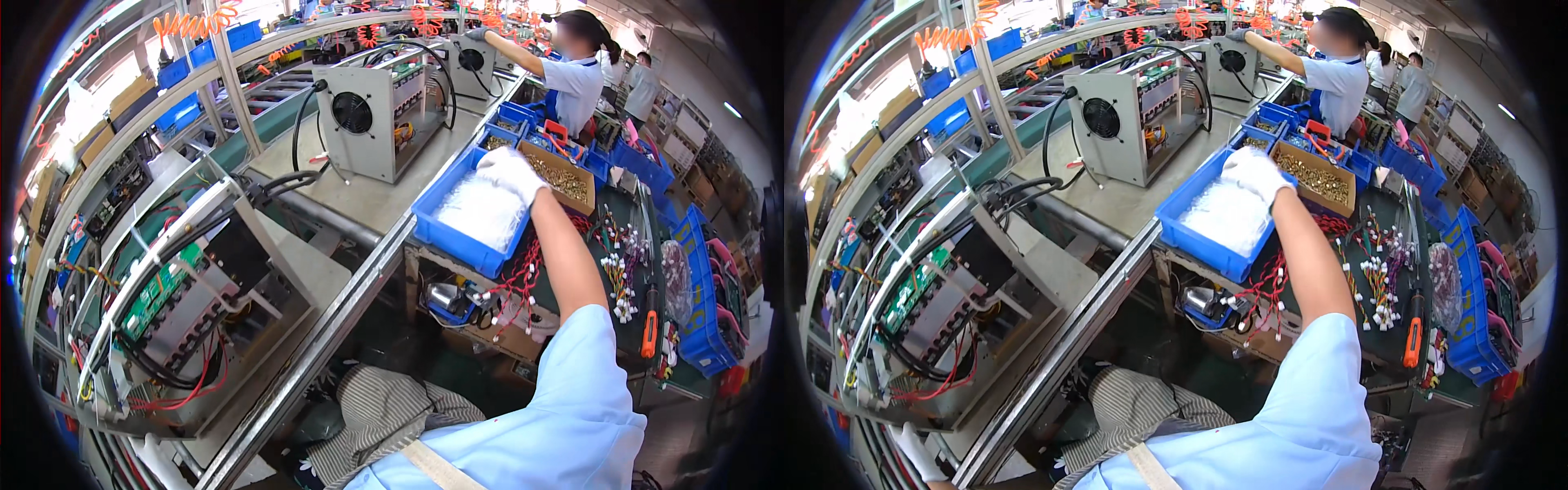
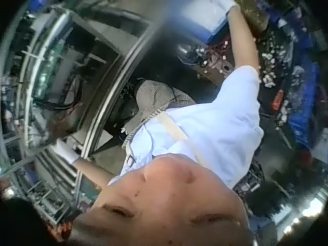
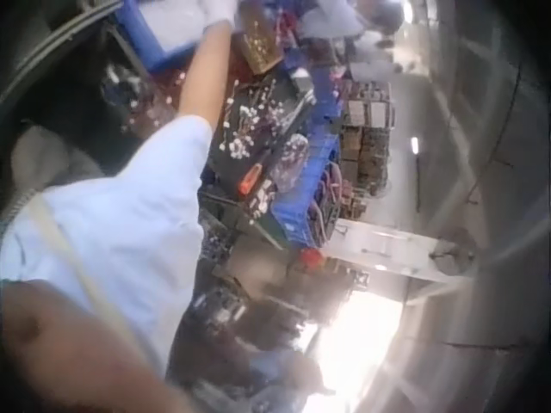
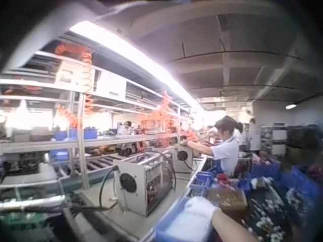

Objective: The person assembles an electronic device on a factory assembly line. They connect various colored wires to a circuit board, secure them with zip ties, and route cables through the device's frame. The person also handles a black cable and a bundle of red wires, organizing them within the unit.

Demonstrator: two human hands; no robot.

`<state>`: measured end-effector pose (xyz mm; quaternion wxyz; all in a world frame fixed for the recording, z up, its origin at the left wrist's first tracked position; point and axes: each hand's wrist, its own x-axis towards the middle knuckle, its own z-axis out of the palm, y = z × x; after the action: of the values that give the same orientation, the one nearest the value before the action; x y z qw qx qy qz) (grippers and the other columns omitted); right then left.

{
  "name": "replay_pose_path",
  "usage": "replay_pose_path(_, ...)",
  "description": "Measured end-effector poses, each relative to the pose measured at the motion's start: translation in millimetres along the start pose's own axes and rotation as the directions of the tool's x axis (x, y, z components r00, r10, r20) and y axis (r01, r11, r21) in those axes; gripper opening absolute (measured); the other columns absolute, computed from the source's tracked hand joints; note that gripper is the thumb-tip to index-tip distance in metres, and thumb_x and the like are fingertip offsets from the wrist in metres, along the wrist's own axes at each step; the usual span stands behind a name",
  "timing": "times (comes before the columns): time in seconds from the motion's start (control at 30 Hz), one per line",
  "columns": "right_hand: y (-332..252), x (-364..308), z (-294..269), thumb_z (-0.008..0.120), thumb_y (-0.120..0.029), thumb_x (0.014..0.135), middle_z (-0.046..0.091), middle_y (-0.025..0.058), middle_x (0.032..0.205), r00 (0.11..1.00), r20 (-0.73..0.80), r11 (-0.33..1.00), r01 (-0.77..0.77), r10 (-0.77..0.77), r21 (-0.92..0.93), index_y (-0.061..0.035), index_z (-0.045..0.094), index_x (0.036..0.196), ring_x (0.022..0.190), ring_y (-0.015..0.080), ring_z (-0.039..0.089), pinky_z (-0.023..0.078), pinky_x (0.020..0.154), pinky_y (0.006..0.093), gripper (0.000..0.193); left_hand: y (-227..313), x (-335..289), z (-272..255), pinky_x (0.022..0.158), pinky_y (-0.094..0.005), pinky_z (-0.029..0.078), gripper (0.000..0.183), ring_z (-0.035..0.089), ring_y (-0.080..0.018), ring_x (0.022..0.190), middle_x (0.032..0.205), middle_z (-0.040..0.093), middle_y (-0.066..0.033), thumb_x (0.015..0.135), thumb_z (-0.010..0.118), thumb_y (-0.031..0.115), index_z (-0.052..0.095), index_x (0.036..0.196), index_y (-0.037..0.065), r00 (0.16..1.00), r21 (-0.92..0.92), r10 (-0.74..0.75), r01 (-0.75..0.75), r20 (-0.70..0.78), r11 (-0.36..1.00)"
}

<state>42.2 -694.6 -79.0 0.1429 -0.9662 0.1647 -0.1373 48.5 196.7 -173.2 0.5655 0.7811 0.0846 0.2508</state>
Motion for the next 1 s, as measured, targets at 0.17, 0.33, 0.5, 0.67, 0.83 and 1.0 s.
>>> replay_pose_path(0.17,19,37,58,0.074,-0.029,0.064,0.07,0.0166,0.106,0.931,0.343,0.94,0.0,0.125,-0.342,-0.0116,0.075,0.092,0.102,0.0328,0.066,0.052,0.089,0.0406,0.034,41,-35,-1,0.098,-0.0295,0.04,0.048,0.051,-0.0196,0.111,0.122,0.054,-0.0133,0.088,0.05,0.006,0.043,0.133,-0.007,0.973,0.115,-0.033,0.007,0.227,0.993)
replay_pose_path(0.33,25,23,27,0.073,-0.029,0.067,0.07,0.0116,0.087,0.988,0.14,0.983,0.081,-0.058,-0.166,-0.0096,0.074,0.085,0.089,0.0255,0.067,0.052,0.08,0.0351,0.027,152,-84,65,0.099,-0.0408,0.043,0.056,0.055,-0.0345,0.113,0.132,0.052,-0.0266,0.094,0.059,0.02,0.04,0.139,-0.009,0.982,0.288,-0.185,0.188,-0.039,0.939)
replay_pose_path(0.5,18,17,-13,0.073,-0.025,0.078,0.071,0.0094,0.084,0.987,0.129,0.992,0.078,-0.091,0.102,-0.0027,0.072,0.096,0.077,0.0191,0.065,0.05,0.072,0.0321,0.029,135,-68,58,0.102,-0.0406,0.042,0.061,0.054,-0.0342,0.117,0.136,0.048,-0.028,0.095,0.059,0.024,0.038,0.14,-0.011,0.977,0.416,-0.209,0.204,-0.035,0.886)
replay_pose_path(0.67,24,9,-40,0.074,-0.02,0.081,0.069,0.0037,0.078,0.966,-0.206,0.892,-0.051,0.159,0.45,-0.0029,0.073,0.095,0.067,0.0106,0.062,0.048,0.059,0.0259,0.022,146,-83,62,0.104,-0.0393,0.04,0.064,0.051,-0.0314,0.122,0.14,0.047,-0.0236,0.096,0.059,0.024,0.033,0.143,-0.01,0.982,0.265,-0.172,0.148,0.073,0.953)
replay_pose_path(0.83,53,-5,-61,0.072,-0.016,0.084,0.068,-0.0016,0.077,0.826,-0.436,0.751,0.023,0.358,0.66,-0.0064,0.073,0.093,0.061,0.0051,0.058,0.044,0.05,0.0203,0.013,121,-88,41,0.099,-0.0322,0.044,0.057,0.052,-0.0248,0.121,0.139,0.05,-0.0179,0.097,0.059,0.021,0.038,0.142,-0.006,0.981,0.028,-0.174,0.172,0.09,0.985)
replay_pose_path(1.0,-90,-47,-95,0.061,-0.017,0.093,0.061,-0.0014,0.075,0.858,-0.514,0.72,0.368,-0.018,0.589,-0.0004,0.072,0.098,0.061,0.0044,0.049,0.038,0.056,0.0197,0.02,148,-118,47,0.109,-0.04,0.037,0.041,0.047,-0.0326,0.13,0.145,0.042,-0.0215,0.101,0.045,0.011,0.042,0.138,-0.006,0.881,0.173,0.457,-0.434,-0.125,0.884)
